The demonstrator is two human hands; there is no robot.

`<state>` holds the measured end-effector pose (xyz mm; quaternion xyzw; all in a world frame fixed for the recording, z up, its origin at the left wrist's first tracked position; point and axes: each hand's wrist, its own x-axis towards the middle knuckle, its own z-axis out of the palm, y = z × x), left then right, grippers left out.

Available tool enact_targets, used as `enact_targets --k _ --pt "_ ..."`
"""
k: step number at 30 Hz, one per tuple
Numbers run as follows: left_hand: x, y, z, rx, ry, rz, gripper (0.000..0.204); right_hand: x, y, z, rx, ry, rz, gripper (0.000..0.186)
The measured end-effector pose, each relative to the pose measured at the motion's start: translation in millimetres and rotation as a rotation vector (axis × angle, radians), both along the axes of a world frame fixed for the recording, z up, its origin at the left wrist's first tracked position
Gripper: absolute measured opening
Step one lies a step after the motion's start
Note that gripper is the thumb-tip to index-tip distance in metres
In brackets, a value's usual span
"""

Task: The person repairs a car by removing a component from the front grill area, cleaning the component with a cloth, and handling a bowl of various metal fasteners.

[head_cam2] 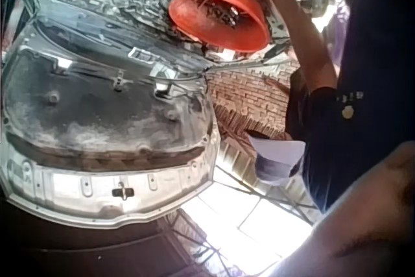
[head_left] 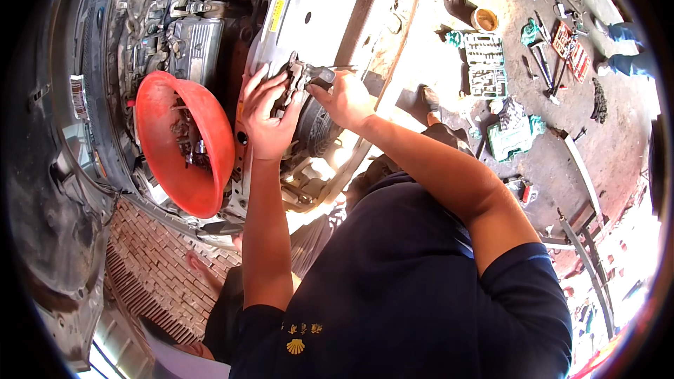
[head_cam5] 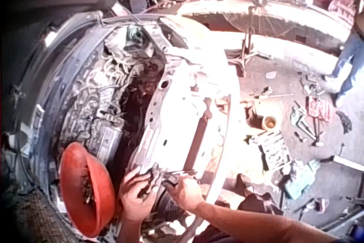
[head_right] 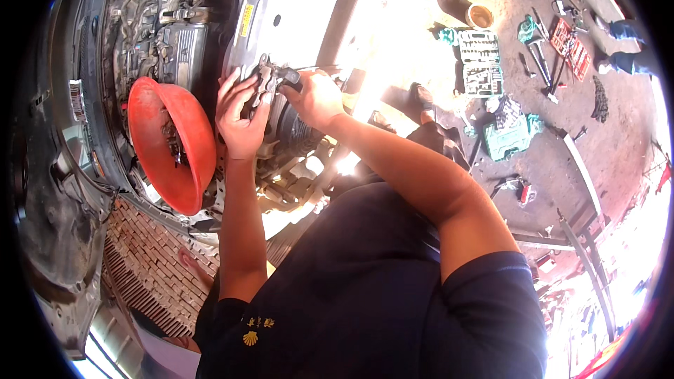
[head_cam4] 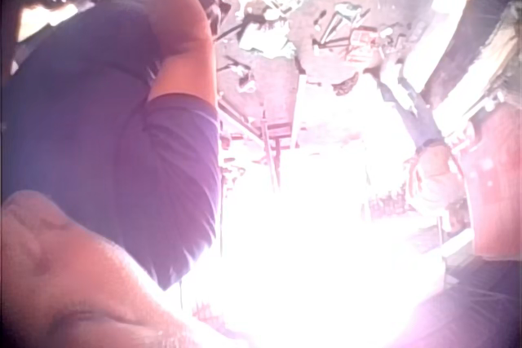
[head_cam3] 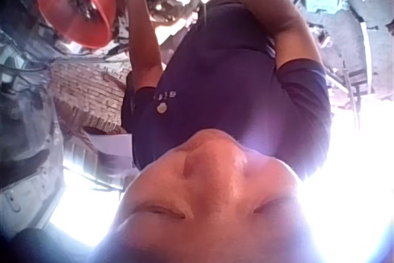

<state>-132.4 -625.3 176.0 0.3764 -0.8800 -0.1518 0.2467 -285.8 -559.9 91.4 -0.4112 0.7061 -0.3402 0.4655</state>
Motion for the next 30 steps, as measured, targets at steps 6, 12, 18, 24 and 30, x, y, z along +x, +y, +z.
enact_targets --k 6,12,18,24,30 --pt "1 1 1 -0.020 -0.014 -0.001 0.024 -6 -4 12 0.147 -0.042 0.093 0.051" --pt "-4 1 0 -0.023 -0.004 -0.002 0.023 5 -4 -31 -0.220 0.224 0.098 0.046" --pt "-3 1 0 -0.033 -0.017 -0.007 0.022 5 -6 -40 -0.316 0.272 0.220 0.030" --pt "-1 -2 3 -0.005 0.009 0.003 0.021 -7 -13 -19 -0.278 0.241 0.269 0.034" --pt "-10 6 32 -0.037 -0.154 -0.010 0.020 10 -13 -26 -0.128 0.176 0.254 0.028"
